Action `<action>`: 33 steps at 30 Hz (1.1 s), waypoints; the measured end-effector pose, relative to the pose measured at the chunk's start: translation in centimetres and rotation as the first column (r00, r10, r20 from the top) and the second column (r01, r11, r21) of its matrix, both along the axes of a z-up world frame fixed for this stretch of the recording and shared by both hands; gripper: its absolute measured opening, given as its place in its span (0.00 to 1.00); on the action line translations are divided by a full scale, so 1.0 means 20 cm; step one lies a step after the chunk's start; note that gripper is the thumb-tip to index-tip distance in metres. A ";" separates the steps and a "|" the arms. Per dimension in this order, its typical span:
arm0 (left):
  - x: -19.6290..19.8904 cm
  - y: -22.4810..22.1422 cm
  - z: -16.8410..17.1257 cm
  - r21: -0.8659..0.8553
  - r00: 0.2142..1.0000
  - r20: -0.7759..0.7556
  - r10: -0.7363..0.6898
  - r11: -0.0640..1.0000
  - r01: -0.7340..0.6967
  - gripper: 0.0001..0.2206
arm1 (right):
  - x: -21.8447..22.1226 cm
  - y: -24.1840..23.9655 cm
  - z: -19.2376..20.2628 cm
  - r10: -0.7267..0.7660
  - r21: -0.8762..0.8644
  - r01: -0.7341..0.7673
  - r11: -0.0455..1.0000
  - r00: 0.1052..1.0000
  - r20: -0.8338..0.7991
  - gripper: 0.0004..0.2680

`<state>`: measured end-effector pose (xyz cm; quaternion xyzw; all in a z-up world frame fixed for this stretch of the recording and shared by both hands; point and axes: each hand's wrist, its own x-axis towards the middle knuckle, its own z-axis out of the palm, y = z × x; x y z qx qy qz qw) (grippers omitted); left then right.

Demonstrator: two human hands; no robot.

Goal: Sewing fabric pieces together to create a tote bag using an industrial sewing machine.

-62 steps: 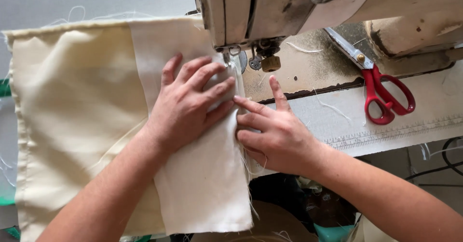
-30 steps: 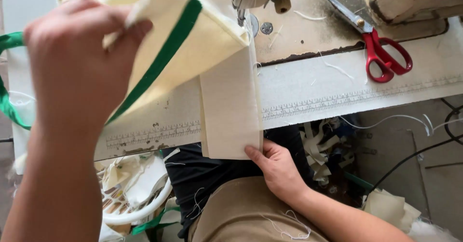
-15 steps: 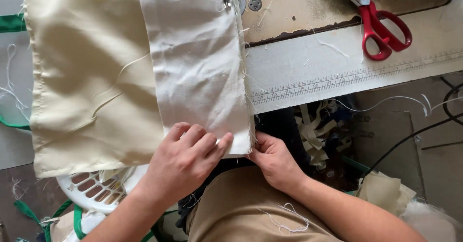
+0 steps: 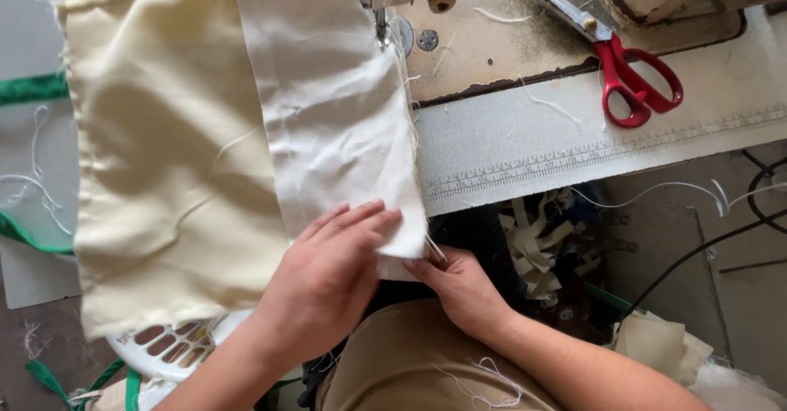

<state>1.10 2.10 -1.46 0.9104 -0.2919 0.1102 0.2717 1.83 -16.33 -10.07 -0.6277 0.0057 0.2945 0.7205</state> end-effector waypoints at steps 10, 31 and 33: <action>0.12 0.23 0.36 -0.050 0.873 0.354 0.337 0.938 -0.342 0.05 | 0.18 0.00 0.27 0.363 -0.525 -0.370 0.766 0.924 -0.121 0.13; 0.41 0.10 0.05 0.062 0.989 -0.127 -0.074 0.995 0.083 0.14 | 0.62 -0.02 0.29 0.493 -0.430 0.306 0.849 -0.171 0.853 0.04; 0.52 0.09 -0.04 0.197 0.999 0.006 0.047 0.979 -0.047 0.12 | 0.62 -0.01 0.30 0.499 -0.436 0.312 0.844 -0.159 0.852 0.04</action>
